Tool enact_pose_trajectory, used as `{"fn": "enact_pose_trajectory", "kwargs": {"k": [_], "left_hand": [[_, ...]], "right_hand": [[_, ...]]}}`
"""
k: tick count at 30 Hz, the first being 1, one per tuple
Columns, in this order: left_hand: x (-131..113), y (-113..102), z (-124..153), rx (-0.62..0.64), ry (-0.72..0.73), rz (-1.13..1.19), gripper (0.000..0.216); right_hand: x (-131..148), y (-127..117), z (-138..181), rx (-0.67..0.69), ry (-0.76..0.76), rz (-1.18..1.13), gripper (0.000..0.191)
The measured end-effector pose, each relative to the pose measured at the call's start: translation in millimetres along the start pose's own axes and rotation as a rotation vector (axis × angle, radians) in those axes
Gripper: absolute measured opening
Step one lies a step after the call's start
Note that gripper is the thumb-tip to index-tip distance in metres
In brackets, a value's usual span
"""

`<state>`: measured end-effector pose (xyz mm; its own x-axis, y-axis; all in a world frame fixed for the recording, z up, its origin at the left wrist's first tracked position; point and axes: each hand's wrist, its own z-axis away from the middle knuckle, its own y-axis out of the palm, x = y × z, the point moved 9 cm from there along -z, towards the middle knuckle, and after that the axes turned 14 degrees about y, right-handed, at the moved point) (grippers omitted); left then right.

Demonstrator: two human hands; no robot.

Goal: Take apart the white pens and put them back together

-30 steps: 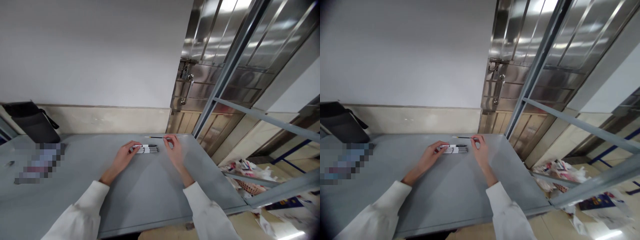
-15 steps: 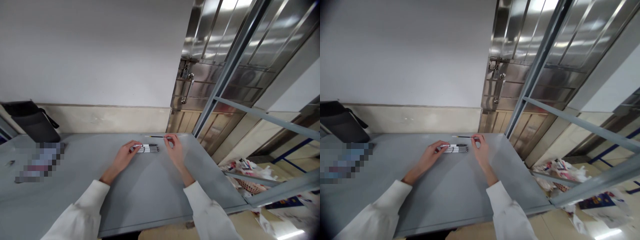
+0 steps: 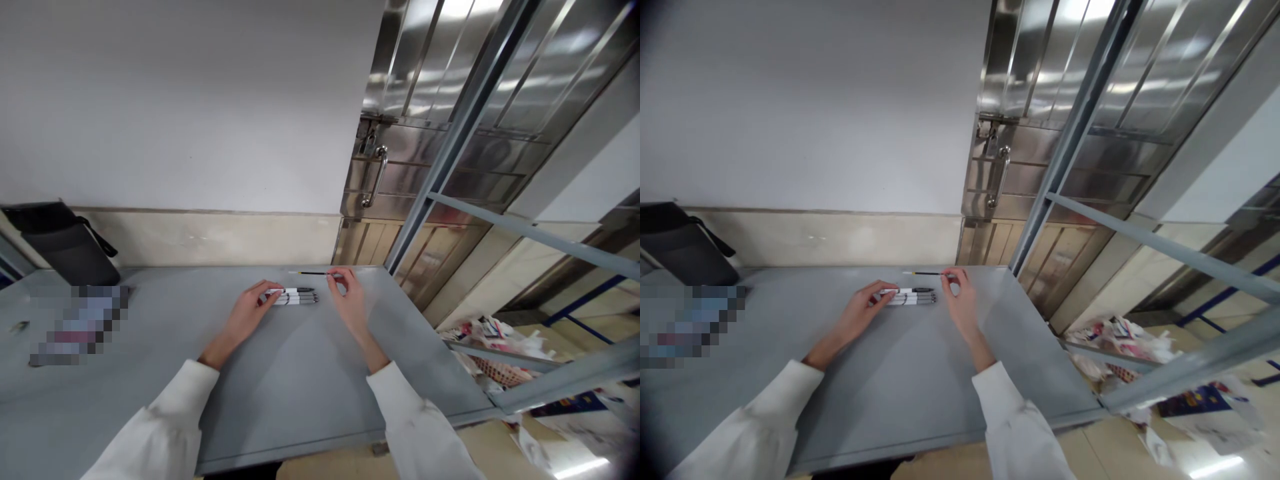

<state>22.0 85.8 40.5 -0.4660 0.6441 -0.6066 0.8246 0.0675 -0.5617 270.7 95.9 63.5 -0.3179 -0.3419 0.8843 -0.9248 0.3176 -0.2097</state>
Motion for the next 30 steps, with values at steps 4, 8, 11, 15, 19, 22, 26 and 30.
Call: {"fn": "enact_pose_trajectory", "kwargs": {"k": [4,8,11,15,19,22,26,30], "left_hand": [[0.4,-0.2,-0.1,-0.006,0.003,0.002,0.033],[0.4,0.2,-0.1,-0.008,0.008,0.006,0.033],[0.5,-0.8,-0.3,-0.017,-0.011,0.015,0.034],[2.7,-3.3,-0.4,-0.050,-0.071,0.065,0.036],[6.2,-4.0,0.7,-0.076,-0.133,0.143,0.040],[8.0,-3.5,1.6,-0.085,-0.151,0.191,0.041],[9.9,-2.8,1.6,-0.094,-0.156,0.236,0.040],[9.5,-2.8,0.7,-0.095,-0.157,0.246,0.040]], "right_hand": [[-0.9,0.0,0.2,0.000,0.010,-0.003,0.021],[-1.2,-1.1,0.0,-0.009,0.019,-0.015,0.029],[-5.3,-4.4,-0.9,-0.024,0.061,-0.056,0.035],[-14.3,-7.3,-1.6,-0.018,0.171,-0.112,0.043],[-14.7,-8.1,-1.1,-0.002,0.205,-0.122,0.051],[-18.2,-7.2,-1.4,0.012,0.233,-0.139,0.056],[-27.0,-4.7,-2.4,0.035,0.267,-0.173,0.058],[-32.8,-2.3,-3.0,0.050,0.284,-0.176,0.059]]}}
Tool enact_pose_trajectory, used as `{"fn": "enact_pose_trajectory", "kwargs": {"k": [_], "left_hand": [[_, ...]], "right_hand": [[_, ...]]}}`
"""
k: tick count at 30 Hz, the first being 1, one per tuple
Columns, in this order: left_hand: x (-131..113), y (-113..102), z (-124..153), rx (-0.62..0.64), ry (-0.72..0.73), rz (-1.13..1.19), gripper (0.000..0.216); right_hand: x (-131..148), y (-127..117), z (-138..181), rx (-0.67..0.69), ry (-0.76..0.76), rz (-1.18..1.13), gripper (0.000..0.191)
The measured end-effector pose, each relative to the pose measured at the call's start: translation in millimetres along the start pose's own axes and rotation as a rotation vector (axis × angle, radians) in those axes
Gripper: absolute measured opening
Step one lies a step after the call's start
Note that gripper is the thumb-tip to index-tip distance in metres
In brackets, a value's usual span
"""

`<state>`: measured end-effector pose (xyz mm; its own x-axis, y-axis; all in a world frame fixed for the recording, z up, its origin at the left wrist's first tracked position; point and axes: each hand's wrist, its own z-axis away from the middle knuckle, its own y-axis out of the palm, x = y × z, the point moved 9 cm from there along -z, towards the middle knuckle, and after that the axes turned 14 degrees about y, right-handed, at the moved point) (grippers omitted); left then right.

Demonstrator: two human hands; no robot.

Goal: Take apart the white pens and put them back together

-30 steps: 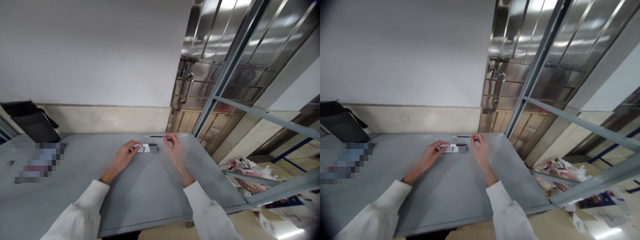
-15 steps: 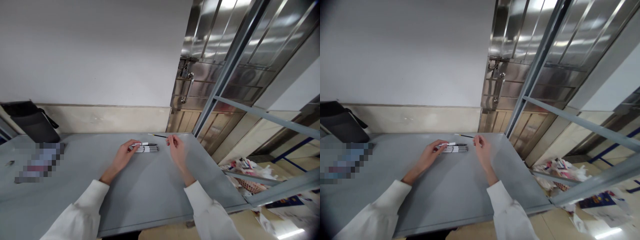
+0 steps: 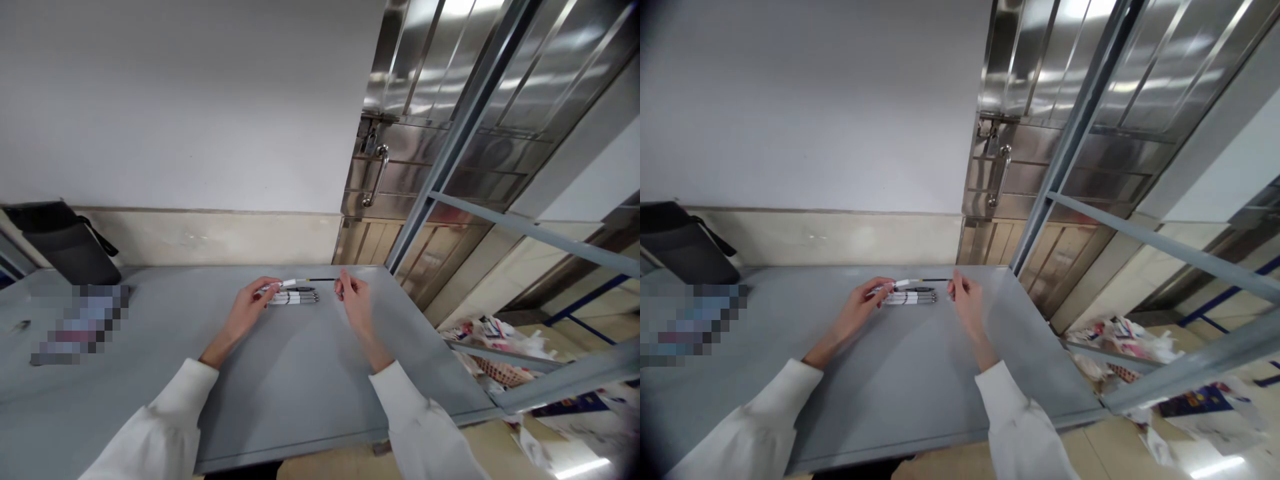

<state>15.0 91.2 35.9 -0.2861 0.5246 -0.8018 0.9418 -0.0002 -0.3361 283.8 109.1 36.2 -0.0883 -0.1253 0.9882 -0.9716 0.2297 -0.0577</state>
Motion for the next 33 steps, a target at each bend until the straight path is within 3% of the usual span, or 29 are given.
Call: {"fn": "enact_pose_trajectory", "kwargs": {"k": [13,18,26,33], "left_hand": [[2.1,0.5,1.2,0.001,-0.004,0.004,0.039],[0.3,3.7,1.2,0.022,0.004,-0.002,0.038],[-3.5,11.9,3.2,0.092,0.028,-0.064,0.037],[-2.0,10.0,2.4,0.081,0.006,-0.079,0.037]], "right_hand": [[2.2,-2.1,1.2,-0.010,0.020,-0.056,0.060],[5.9,1.6,3.7,-0.001,0.000,0.022,0.062],[7.0,38.7,18.8,0.214,-0.044,0.165,0.057],[-1.9,42.9,16.2,0.260,0.005,0.174,0.055]]}}
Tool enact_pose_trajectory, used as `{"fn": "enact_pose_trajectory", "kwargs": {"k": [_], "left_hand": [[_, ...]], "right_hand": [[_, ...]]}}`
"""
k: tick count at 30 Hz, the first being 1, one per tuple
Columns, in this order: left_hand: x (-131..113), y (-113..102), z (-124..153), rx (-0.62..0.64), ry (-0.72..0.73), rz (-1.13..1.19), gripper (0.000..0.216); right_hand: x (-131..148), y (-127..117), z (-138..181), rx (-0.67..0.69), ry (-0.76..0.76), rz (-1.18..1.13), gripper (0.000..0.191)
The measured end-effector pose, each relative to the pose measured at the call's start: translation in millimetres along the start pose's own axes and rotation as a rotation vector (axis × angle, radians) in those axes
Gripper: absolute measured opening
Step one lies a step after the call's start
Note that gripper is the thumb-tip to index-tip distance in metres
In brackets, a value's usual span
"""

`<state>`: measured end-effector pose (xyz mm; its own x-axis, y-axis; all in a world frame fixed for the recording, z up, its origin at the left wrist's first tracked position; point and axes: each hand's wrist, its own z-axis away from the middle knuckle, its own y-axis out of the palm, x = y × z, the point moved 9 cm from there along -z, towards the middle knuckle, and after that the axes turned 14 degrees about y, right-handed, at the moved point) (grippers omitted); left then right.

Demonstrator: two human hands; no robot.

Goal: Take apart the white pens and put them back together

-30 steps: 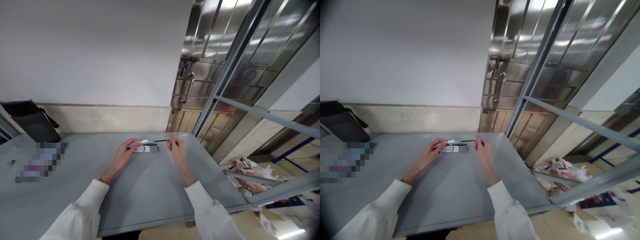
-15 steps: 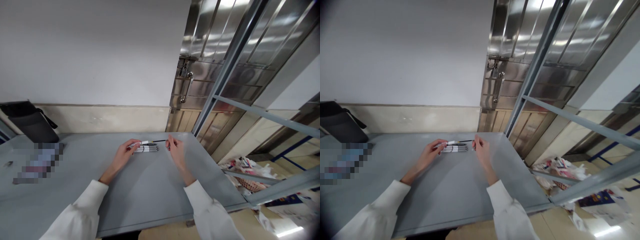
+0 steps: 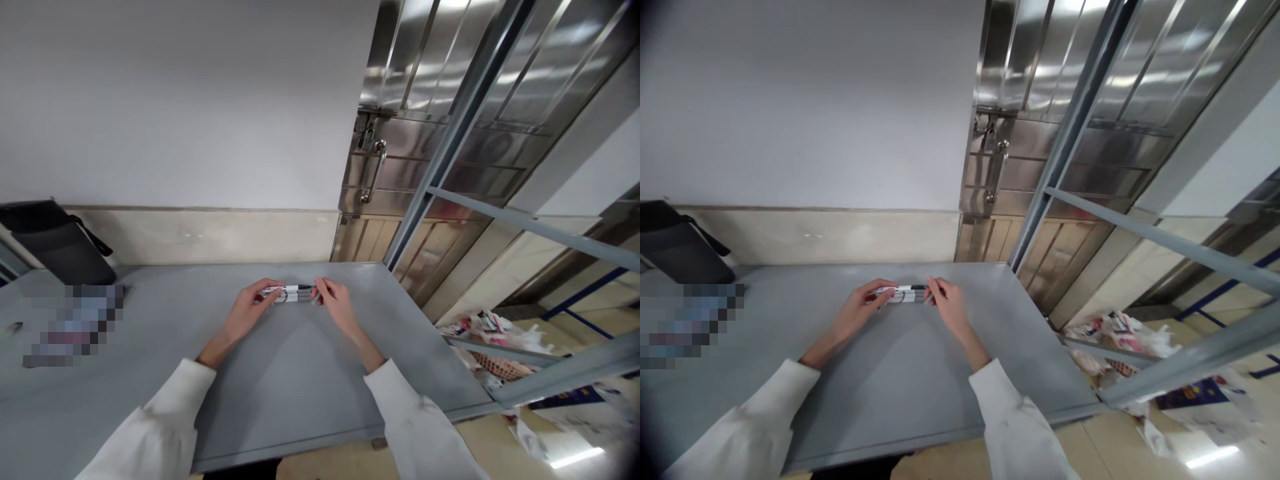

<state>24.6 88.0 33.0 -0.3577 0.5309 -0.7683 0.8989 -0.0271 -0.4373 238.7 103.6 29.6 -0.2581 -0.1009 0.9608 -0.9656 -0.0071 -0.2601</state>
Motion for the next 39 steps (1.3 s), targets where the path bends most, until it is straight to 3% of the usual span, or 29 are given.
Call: {"fn": "enact_pose_trajectory", "kwargs": {"k": [9,12,16,19,39], "left_hand": [[2.5,-0.1,1.0,0.001,-0.010,0.019,0.037],[2.2,-2.8,0.7,-0.017,-0.016,0.012,0.038],[4.4,-7.8,0.3,-0.051,-0.025,-0.010,0.041],[7.1,-11.1,0.5,-0.076,-0.030,-0.025,0.041],[6.8,-11.2,0.3,-0.084,-0.020,-0.022,0.040]], "right_hand": [[-6.7,2.8,-3.9,0.017,0.051,-0.072,0.065],[-10.3,-6.3,-7.0,-0.050,0.069,-0.094,0.054],[-8.4,-21.4,-7.2,-0.157,0.036,-0.069,0.025],[-4.2,-27.7,-4.9,-0.189,0.001,-0.138,0.022],[-0.5,-18.5,-3.5,-0.111,-0.015,-0.178,0.019]]}}
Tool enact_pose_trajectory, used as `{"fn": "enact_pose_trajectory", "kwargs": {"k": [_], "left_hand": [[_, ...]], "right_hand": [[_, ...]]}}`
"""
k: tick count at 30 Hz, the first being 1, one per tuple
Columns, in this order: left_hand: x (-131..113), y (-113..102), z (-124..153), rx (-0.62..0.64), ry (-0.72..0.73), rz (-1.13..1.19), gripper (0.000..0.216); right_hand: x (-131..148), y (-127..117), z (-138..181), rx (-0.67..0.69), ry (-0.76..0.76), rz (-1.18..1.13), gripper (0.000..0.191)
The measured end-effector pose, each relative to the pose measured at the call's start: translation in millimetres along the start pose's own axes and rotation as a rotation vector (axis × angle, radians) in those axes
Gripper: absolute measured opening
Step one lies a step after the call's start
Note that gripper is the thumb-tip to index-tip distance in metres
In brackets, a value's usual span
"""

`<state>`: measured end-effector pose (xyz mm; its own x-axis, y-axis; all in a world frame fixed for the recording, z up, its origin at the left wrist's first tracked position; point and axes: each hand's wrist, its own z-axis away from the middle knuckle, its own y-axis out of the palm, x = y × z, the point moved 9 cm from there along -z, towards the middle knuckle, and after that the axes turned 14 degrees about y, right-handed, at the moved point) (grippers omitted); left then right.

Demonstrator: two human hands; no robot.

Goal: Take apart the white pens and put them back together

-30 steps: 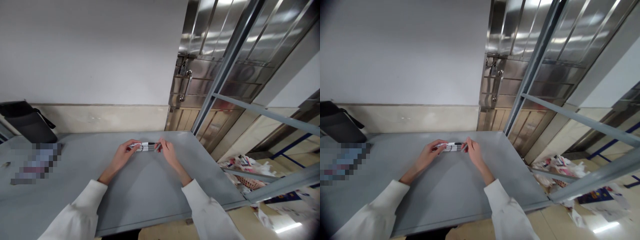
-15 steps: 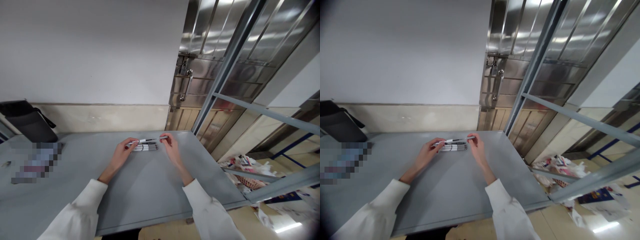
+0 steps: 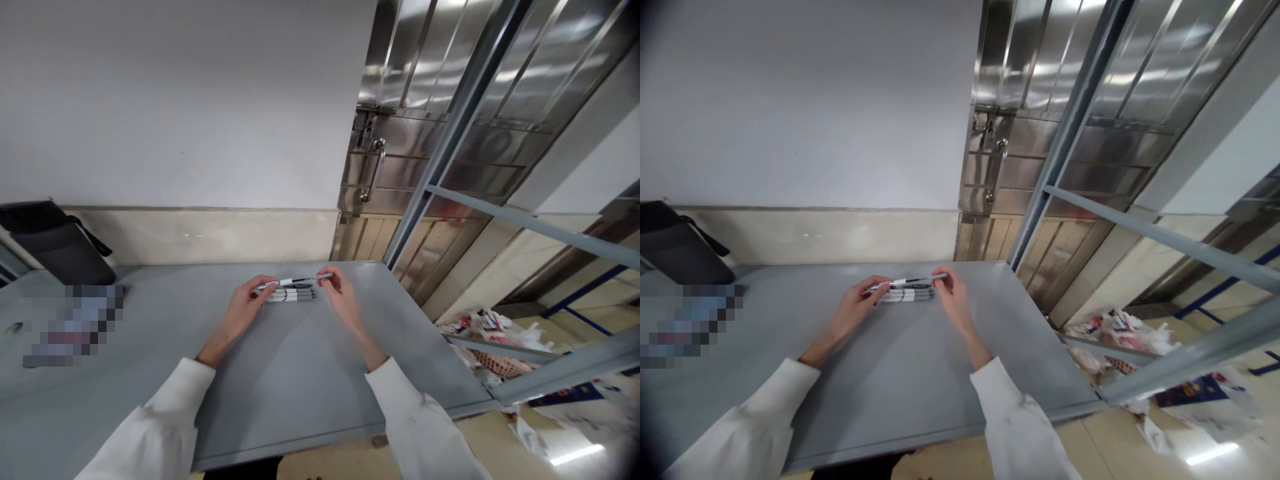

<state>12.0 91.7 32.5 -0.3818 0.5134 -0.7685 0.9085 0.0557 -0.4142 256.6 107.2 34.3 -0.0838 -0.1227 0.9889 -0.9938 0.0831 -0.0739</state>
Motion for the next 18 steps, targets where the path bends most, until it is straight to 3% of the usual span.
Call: {"fn": "enact_pose_trajectory", "kwargs": {"k": [14,18], "left_hand": [[-4.3,1.5,0.0,0.025,-0.010,0.028,0.041],[-8.2,7.7,0.4,0.064,0.006,0.017,0.040]], "right_hand": [[8.1,11.2,6.1,0.091,0.024,0.041,0.019],[5.4,22.1,7.8,0.177,0.002,0.027,0.018]]}}
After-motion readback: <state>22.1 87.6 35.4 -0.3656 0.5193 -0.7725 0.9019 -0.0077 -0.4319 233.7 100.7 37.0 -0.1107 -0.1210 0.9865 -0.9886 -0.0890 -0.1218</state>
